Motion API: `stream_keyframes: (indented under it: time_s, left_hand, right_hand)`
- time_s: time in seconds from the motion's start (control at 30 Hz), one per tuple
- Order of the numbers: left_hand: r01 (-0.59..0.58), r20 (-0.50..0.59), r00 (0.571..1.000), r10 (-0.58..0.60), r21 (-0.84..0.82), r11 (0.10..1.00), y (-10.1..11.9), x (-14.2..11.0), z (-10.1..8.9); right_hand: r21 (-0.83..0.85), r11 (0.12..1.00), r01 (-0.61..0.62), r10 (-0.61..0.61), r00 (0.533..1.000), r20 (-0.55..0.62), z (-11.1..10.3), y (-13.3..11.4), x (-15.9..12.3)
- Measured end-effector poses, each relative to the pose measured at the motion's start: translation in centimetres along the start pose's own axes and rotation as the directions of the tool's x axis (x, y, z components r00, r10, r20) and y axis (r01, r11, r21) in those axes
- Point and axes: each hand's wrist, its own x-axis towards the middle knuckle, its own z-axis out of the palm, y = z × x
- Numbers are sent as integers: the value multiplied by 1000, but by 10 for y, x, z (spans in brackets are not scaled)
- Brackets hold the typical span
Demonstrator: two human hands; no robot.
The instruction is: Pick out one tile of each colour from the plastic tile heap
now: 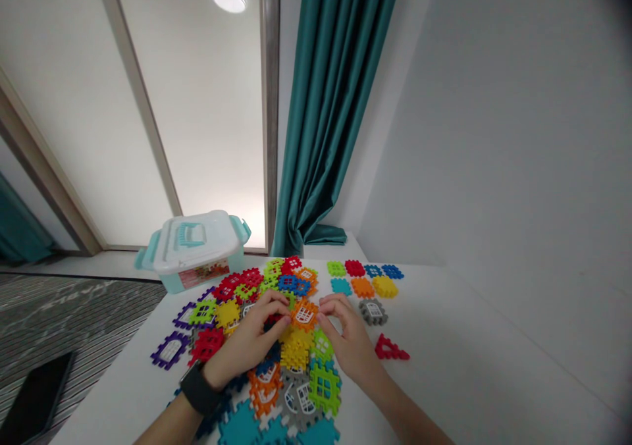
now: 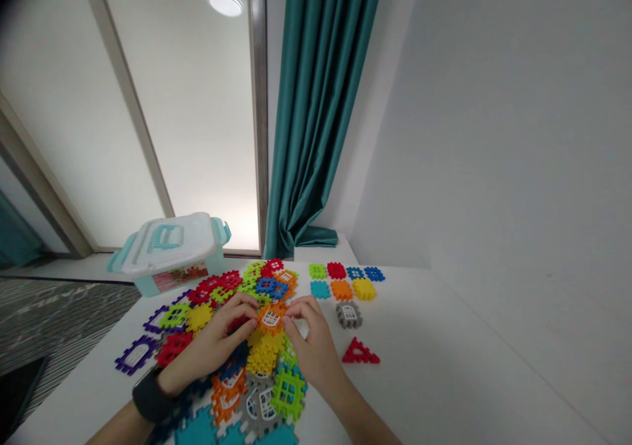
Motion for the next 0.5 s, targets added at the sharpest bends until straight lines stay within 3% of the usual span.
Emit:
stream_keyframes:
  time_s: [0.13,0.3,0.4,0.5]
  left_hand:
    - [-15,22,1000,14,22,1000,0,-1,-2]
    - [-26,45,999,24,51,998,0,-2,-3]
    - [-35,60,998,31,67,997,-2,-3,-3]
    - [-74,1,997,75,140,987,-7,-4,-4]
  right_hand:
    - [-160,964,212,-209,977,35,-2,-4,-5]
    - [-283,852,440,-421,898,130,-5,-9,-6]
    - [-306,819,486,-458,874,161,-7,-11,-4]
    - [-304,848,434,-383,899,214,-8,-10,-4]
